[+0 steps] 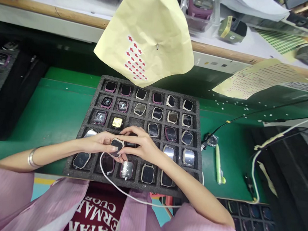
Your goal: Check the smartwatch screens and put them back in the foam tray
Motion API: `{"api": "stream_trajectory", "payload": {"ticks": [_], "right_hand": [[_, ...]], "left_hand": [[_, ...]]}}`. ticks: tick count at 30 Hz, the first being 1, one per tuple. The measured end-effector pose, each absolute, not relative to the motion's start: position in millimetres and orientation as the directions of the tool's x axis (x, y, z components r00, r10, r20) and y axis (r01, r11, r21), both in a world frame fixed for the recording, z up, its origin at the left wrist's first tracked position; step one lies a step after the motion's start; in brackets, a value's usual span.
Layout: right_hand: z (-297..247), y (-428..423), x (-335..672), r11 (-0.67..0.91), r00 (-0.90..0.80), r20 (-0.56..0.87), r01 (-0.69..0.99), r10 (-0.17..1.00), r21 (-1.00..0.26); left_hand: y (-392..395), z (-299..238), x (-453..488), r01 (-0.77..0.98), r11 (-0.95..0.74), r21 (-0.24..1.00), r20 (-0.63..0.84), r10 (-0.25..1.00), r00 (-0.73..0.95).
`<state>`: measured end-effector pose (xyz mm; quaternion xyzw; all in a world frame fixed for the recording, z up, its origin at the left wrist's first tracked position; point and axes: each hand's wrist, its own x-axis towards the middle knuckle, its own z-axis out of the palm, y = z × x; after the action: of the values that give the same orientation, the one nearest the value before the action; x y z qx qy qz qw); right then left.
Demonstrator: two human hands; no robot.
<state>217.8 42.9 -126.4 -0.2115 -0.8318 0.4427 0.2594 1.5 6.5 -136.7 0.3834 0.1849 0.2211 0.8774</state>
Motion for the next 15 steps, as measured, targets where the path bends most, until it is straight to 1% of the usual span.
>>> {"api": "stream_trajectory", "payload": {"ticks": [4, 6, 8, 10, 13, 15], "right_hand": [[-119, 43, 218, 0.536, -0.754, 0.281, 0.11, 0.594, -0.837], [-117, 40, 218, 0.577, -0.748, 0.279, 0.166, 0.602, -0.799], [-117, 36, 216, 0.615, -0.74, 0.261, 0.251, 0.62, -0.748], [-117, 32, 214, 0.617, -0.719, 0.251, 0.303, 0.648, -0.726], [-116, 28, 211, 0.576, -0.705, 0.215, 0.323, 0.676, -0.751], [-115, 27, 209, 0.563, -0.701, 0.195, 0.341, 0.686, -0.753]], "left_hand": [[6, -141, 6, -0.359, 0.614, 0.703, -0.215, 0.664, 0.716], [7, -142, 8, -0.386, 0.618, 0.685, -0.252, 0.699, 0.67], [7, -142, 9, -0.379, 0.624, 0.683, -0.276, 0.701, 0.657], [6, -142, 9, -0.35, 0.607, 0.714, -0.282, 0.706, 0.649], [5, -144, 7, -0.266, 0.528, 0.807, -0.257, 0.718, 0.647], [4, -146, 6, -0.224, 0.481, 0.848, -0.24, 0.724, 0.647]]}}
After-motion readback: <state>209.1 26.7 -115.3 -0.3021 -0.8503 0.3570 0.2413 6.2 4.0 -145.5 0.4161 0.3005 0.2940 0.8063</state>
